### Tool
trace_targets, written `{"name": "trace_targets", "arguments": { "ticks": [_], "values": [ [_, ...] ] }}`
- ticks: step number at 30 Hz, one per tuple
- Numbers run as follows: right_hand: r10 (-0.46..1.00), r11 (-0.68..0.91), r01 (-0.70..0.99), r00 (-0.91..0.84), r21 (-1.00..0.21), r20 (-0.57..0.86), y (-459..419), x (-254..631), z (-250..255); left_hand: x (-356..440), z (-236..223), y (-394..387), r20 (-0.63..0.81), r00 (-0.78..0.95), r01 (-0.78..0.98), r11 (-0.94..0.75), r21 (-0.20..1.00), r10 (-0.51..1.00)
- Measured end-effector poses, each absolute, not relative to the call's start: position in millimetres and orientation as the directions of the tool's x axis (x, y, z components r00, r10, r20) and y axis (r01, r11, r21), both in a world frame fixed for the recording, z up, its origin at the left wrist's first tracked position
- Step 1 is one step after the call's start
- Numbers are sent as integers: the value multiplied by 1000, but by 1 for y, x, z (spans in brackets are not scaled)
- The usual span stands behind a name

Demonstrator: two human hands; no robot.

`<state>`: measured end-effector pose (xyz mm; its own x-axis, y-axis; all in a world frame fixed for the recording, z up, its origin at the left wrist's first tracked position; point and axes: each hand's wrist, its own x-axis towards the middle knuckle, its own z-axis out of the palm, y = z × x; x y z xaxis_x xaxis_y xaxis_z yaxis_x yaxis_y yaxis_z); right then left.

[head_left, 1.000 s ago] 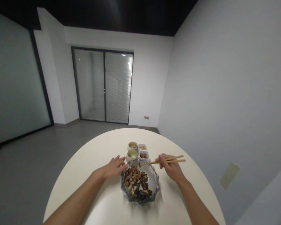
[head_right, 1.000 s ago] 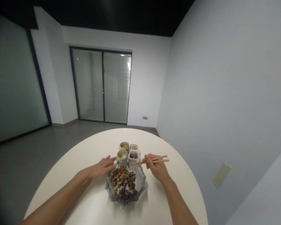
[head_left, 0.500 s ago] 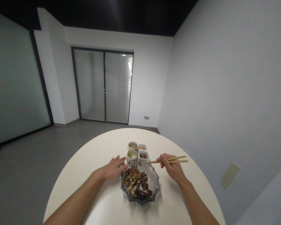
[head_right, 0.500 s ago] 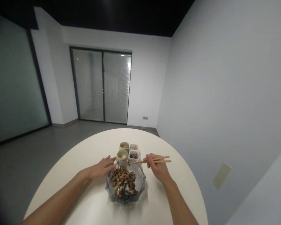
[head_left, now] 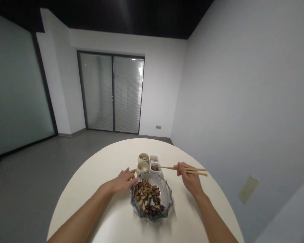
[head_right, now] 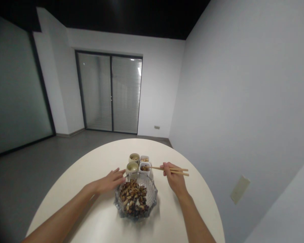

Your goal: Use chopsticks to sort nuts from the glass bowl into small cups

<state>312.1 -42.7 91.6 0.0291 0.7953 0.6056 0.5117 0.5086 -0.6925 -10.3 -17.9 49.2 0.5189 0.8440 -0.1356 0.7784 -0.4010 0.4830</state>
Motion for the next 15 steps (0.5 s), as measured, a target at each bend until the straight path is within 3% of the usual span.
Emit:
{"name": "trace_targets", "arguments": {
  "ticks": [15],
  "values": [
    [788, 524, 669, -148, -527, 597, -47, 314, 96, -10, 48, -17, -135, 525, 772, -404, 491, 841]
  ]
}}
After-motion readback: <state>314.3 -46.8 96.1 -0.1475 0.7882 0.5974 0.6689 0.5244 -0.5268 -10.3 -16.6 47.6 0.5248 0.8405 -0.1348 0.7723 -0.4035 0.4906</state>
